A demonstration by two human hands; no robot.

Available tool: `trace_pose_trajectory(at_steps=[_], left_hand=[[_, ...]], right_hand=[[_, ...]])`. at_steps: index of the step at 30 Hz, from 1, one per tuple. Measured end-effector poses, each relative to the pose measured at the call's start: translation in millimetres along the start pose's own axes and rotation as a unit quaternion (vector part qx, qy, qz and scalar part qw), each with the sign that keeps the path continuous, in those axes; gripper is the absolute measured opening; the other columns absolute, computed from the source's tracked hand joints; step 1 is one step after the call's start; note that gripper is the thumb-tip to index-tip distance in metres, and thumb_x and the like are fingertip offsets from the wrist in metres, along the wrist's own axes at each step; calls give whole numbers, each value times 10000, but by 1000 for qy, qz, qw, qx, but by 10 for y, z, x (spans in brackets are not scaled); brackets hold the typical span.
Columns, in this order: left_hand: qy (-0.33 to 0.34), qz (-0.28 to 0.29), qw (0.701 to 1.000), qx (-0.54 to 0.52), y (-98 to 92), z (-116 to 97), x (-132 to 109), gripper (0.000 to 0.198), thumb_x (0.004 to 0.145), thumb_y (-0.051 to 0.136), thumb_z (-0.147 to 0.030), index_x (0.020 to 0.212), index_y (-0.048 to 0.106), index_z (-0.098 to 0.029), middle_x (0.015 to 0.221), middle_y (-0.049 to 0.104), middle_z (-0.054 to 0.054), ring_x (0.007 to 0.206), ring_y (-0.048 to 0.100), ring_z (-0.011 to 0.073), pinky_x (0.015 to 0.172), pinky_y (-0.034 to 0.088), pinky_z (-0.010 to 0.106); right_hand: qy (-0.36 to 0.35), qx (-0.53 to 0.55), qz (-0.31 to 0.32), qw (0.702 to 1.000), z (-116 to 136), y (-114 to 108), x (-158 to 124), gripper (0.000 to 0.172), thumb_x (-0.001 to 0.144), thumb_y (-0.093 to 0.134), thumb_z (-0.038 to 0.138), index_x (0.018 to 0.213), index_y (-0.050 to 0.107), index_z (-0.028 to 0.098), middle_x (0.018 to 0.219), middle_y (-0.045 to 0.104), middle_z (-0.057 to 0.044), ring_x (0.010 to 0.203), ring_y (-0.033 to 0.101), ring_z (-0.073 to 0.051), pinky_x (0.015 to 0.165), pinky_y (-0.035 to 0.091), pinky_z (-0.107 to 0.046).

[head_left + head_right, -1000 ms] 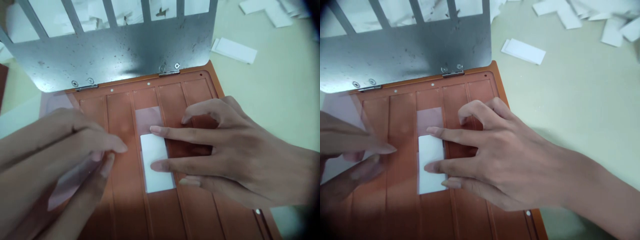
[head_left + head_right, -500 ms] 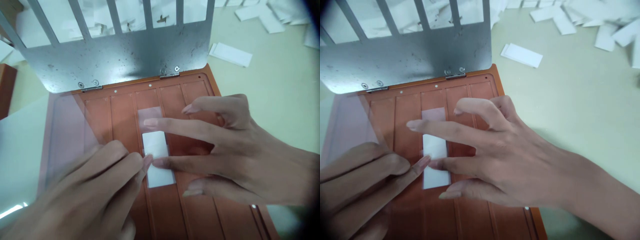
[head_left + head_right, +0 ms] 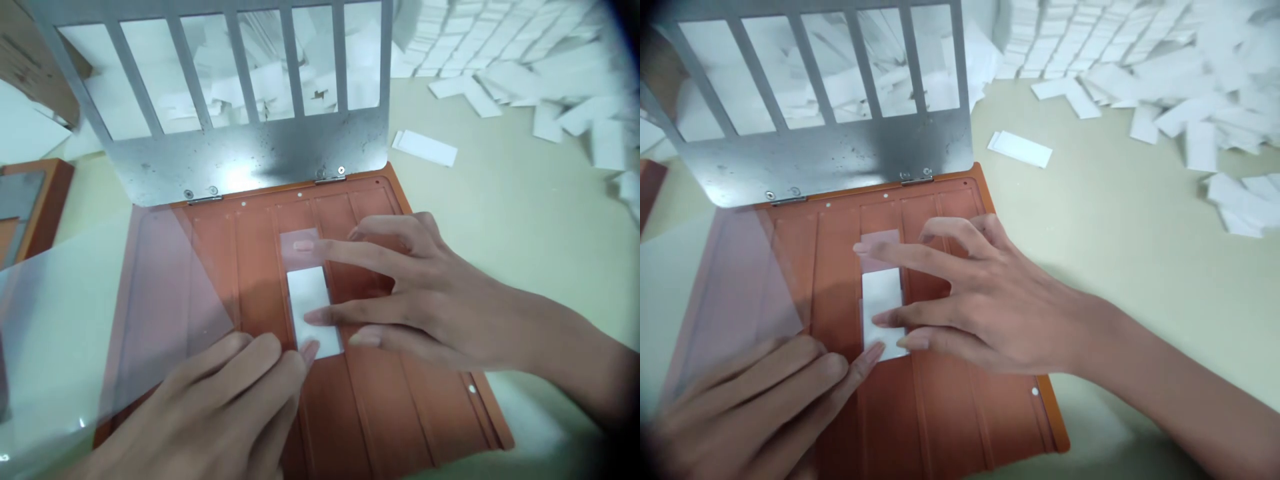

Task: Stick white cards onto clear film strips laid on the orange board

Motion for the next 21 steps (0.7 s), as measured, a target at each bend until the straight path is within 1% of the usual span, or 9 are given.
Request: trace_pose_trajectory(at_steps=[2,4,6,8,10,12,17,19,21], left_hand=[[47,-2,999,18,-15,-23,50,252,954,488,-156,990,734,-194,1085,678,36,1041,532,232,1022,367,375],[76,5,997,21,-20,-17,59,236,957,505,-169,1000,735,-191,1176,664,39,1134,511,236,1093,316,370],[79,7,997,17,-24,0,57,237,974,503,-193,1015,736,-193,1225,656,34,1194,493,231,1165,246,363],[64,-9,998,9,-30,12,67,272,994,467,-182,987,738,-200,1173,677,18,1166,505,206,1188,215,333],[39,-35,999,-5,-35,22,86,324,1008,425,-172,943,740,-215,1083,702,3,1097,528,186,1171,239,296],[23,-54,998,-11,-36,32,96,330,1006,427,-192,929,746,-223,1033,715,2,1046,545,187,1138,287,282],[48,-22,999,2,-16,63,51,213,961,549,-270,974,759,-237,1090,713,2,1063,542,205,1094,343,296],[54,-21,998,7,-18,78,44,208,952,554,-255,995,756,-231,1107,709,5,1076,541,205,1088,346,304],[66,-30,997,14,-23,84,67,221,962,532,-230,961,753,-223,1082,707,4,1055,541,197,1075,351,303]], right_hand=[[3,-5,-1,1000,-10,11,0,318,1068,445,434,1303,659,446,1646,304,67,1295,416,-316,968,337,-499],[11,-11,-10,1000,-18,17,1,312,1063,459,433,1288,674,440,1636,327,63,1284,419,-316,964,333,-490],[17,-14,-23,999,-20,18,5,309,1062,464,420,1283,680,433,1636,329,67,1276,418,-309,971,329,-484],[24,-16,-23,999,-16,20,11,312,1061,467,425,1296,671,435,1642,314,79,1277,407,-307,985,317,-491],[32,-16,-14,999,-12,23,18,318,1061,467,425,1315,658,434,1645,306,91,1286,389,-310,1002,302,-501],[36,-16,-12,999,-4,21,24,322,1060,469,417,1325,652,428,1638,324,84,1289,380,-311,1001,299,-497],[21,-33,-39,998,45,7,39,374,1047,475,457,1363,641,343,1603,406,-2,1269,396,-315,960,317,-478],[7,-29,-51,998,71,4,47,384,1055,449,457,1341,659,309,1595,419,-6,1276,394,-313,971,326,-480],[-13,-15,-52,998,93,8,57,390,1069,413,451,1325,668,305,1618,378,18,1290,388,-306,989,327,-483]])
Point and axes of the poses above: each hand's wrist, its own x-axis towards the middle knuckle, its own y-axis out of the palm, z = x × y, the point moved 3 cm from there along x, towards the middle knuckle
